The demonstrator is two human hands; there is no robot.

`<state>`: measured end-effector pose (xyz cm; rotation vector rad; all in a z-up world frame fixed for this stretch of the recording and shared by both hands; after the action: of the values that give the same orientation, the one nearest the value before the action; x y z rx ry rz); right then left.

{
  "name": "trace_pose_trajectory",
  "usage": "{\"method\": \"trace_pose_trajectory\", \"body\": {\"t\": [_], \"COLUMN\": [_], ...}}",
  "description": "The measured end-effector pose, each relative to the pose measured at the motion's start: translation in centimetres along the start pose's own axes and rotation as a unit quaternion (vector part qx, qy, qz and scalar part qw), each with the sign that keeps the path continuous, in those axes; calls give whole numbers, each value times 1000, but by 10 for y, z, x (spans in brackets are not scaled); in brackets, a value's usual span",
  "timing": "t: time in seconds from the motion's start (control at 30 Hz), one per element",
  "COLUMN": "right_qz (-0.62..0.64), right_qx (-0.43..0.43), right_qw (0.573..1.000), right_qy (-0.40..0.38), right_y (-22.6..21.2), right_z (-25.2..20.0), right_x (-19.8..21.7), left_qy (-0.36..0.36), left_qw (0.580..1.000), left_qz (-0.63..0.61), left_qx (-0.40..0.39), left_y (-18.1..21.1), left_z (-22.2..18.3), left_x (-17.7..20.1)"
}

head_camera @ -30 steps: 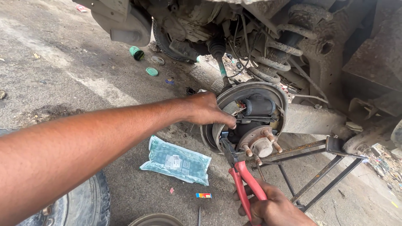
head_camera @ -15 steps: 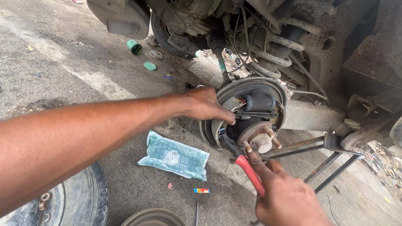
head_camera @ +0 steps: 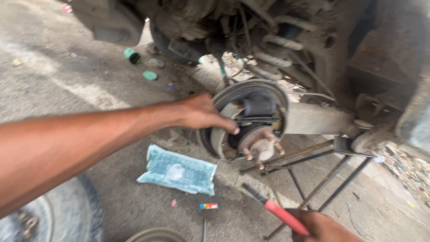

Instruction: Dismantling and preparing to replace brake shoes on a rear drum brake assembly.

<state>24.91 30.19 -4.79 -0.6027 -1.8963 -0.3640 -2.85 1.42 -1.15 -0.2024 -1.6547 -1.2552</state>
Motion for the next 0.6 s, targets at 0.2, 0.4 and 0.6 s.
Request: {"method": "trace_pose_trajectory", "body": {"t": [0.2,0.4,0.6], "right_qz": [397,551,526], "right_qx": [-24,20,-44], "right_qw": [917,833,849], "right_qy": [-12,-52,-31], "right_y": [92,8,-35], "right_z": [34,-18,-34], "right_x": [30,60,71], "left_qy": [36,44,24], "left_qw": [999,999,995], "left_qz": [6,18,53], "left_qx": [20,20,82], "left_y": [16,13,19], "left_z": [-7,-2,-6], "left_x": [1,-2,0]}}
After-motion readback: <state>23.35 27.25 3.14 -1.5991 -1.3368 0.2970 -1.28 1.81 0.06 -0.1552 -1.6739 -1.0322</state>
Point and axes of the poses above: each hand's wrist, its own z-axis towards the middle knuckle, its own x-axis out of the back of the hand, y = z × x, the point moved 2 cm from there along z, towards the middle knuckle, and after that the axes turned 13 degrees about z, right-handed, at the moved point
